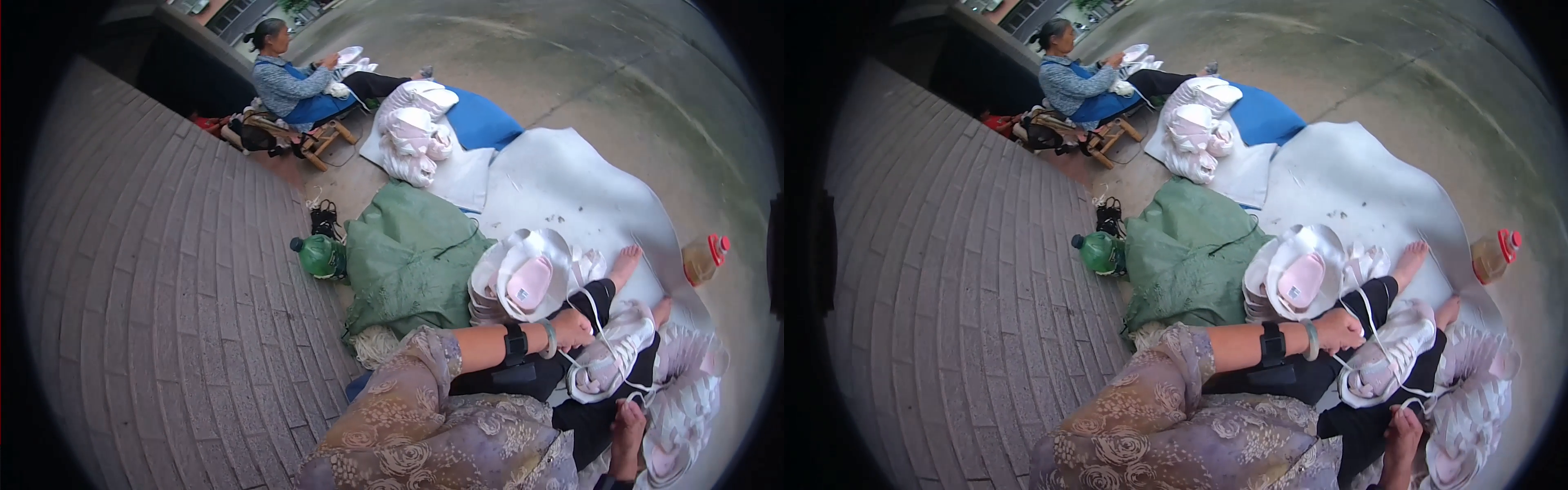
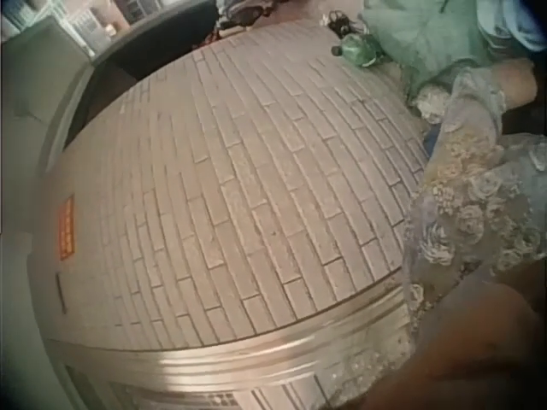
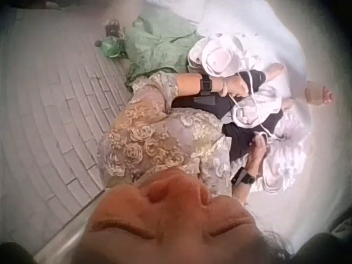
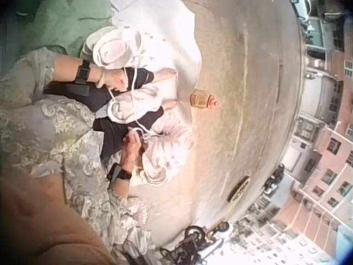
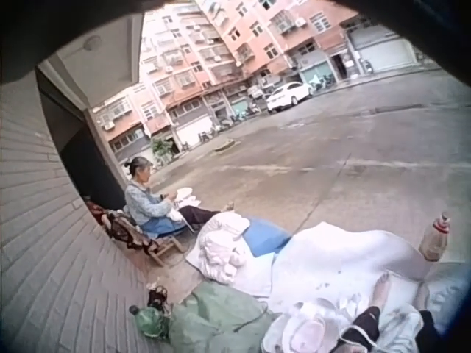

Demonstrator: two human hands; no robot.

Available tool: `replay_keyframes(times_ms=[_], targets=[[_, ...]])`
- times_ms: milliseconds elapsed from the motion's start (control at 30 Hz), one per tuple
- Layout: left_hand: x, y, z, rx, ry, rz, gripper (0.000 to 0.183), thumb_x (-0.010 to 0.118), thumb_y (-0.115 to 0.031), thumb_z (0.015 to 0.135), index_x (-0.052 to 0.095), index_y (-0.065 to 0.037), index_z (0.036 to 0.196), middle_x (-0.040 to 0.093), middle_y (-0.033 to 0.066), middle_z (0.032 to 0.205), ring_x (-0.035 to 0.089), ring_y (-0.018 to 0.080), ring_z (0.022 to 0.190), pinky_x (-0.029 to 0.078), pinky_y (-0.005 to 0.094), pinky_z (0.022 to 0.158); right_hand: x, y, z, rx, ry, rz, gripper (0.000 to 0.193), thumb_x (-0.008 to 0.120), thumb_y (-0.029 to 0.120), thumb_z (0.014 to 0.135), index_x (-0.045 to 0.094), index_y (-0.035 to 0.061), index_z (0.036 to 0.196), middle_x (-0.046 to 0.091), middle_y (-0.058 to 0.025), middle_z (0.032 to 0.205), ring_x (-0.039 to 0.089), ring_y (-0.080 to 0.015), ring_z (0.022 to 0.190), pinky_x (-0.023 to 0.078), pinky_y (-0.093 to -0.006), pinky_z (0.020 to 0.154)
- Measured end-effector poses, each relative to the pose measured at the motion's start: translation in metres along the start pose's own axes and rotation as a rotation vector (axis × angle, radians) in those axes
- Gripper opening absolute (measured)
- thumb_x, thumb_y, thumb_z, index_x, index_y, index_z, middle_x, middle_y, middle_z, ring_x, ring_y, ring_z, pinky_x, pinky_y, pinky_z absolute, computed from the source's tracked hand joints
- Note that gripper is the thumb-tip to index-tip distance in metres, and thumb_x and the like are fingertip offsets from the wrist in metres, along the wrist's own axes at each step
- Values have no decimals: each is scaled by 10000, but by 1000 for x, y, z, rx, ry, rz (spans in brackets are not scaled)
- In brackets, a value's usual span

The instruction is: The recorder is lacing a white sneaker while sitting on the floor.

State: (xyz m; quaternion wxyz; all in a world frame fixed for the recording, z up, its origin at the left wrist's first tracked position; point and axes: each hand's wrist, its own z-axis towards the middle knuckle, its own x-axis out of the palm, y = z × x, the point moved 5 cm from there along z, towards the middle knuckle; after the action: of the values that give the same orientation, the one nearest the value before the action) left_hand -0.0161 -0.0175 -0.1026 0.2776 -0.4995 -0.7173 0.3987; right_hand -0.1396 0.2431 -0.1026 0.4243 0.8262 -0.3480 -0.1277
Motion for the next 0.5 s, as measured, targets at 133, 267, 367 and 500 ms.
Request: replay_keyframes(times_ms=[133, 267, 367, 500], targets=[[0, 14, -4, -37, -115, -231, 230, 622, -183, 810, 547, -51, 638, 438, -28, 503, 377, 39, 368, 244, 196, 321, 35, 22, 21, 2, -20, 37, 177, 588, 169, 828, 624, 14, 907, 494, 38, 656, 431, -45, 531, 349, -177, 475], [9, 4, -3, -37, -53, -305, 220, 595, -183, 835, 544, -67, 655, 536, 0, 548, 473, 59, 382, 329, 180, 336, 39, 8, 27, 1, -69, 281, 108, 615, 123, 813, 614, 33, 872, 588, -1, 717, 552, -63, 598, 491, -192, 545], [18, 4, -2, -113, -32, -454, 147, 597, -161, 832, 572, -55, 734, 584, 22, 614, 545, 71, 476, 416, 178, 419, 43, 9, 27, -43, -111, 316, 65, 612, 91, 813, 603, 40, 851, 588, -8, 708, 554, -71, 596, 489, -204, 552], [29, 4, 1, -83, 14, -467, 152, 581, -153, 837, 567, -31, 746, 603, 47, 660, 569, 86, 487, 438, 187, 412, 41, 4, 43, -201, -59, 253, 54, 588, 89, 832, 587, 49, 869, 567, 9, 727, 525, -55, 620, 448, -187, 569]])
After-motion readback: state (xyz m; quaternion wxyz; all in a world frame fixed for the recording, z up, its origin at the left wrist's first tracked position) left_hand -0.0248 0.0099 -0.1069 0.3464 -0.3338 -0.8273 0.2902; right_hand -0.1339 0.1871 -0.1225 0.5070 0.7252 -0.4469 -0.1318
